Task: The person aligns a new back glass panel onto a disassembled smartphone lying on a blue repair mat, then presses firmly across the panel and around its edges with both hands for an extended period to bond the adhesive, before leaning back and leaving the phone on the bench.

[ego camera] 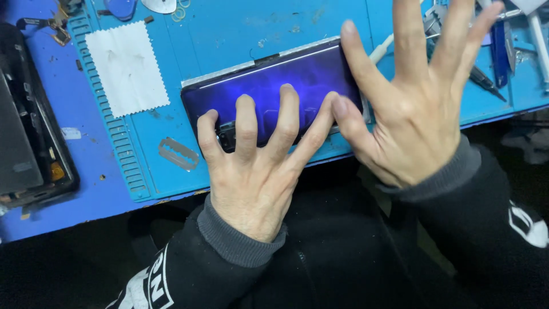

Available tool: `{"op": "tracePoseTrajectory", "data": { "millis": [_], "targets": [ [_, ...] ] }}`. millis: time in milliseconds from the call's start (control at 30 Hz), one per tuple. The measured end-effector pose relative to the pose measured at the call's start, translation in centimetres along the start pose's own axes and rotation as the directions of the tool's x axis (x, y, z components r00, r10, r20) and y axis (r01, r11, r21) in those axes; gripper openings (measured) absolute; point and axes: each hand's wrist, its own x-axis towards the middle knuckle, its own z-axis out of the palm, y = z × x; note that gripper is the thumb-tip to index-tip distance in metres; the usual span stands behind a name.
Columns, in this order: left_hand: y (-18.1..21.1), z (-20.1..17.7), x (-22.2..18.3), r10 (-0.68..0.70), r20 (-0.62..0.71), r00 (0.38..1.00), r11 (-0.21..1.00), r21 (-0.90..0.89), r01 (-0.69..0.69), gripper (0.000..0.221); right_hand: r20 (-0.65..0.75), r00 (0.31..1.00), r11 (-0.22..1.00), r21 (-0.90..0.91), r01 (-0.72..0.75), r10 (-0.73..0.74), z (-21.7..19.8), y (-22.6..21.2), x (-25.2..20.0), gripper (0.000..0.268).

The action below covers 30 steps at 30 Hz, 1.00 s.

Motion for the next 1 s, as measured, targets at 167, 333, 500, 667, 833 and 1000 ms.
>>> {"op": "tracePoseTrajectory", "data": {
  "millis": [167,333,500,667,833,1000],
  "targets": [
    [0.1,0.4,-0.3,0.0,0.012,1.0,1.0,-0.001,0.0,0.069,-0.039,0.998,0.997,0.055,0.046,-0.043,0.0,-0.3,-5.0,0.056],
    [0.2,0.4,-0.3,-0.015,0.002,1.0,1.0,0.004,0.015,0.067,-0.028,1.0,0.999,0.03,0.014,-0.014,0.1,-0.1,-2.0,0.065],
    [0.3,0.6,-0.7,-0.019,-0.002,1.0,1.0,0.003,0.019,0.065,-0.038,0.999,0.994,0.106,0.005,-0.001,-0.7,-0.8,-1.7,0.063],
    [0.2,0.8,-0.5,-0.009,0.005,1.0,1.0,0.007,0.009,0.067,-0.035,0.999,0.995,0.092,0.039,-0.036,0.3,-0.5,-5.8,0.065],
    [0.0,0.3,-0.1,-0.004,0.01,1.0,1.0,0.015,0.004,0.063,-0.025,1.0,0.995,0.099,0.002,0.0,-0.2,-0.8,-0.1,0.065],
    [0.2,1.1,-1.0,-0.005,0.01,1.0,1.0,-0.014,0.005,0.058,-0.018,1.0,0.996,0.085,-0.017,0.018,-0.7,-1.5,-0.5,0.063]
  ]
}}
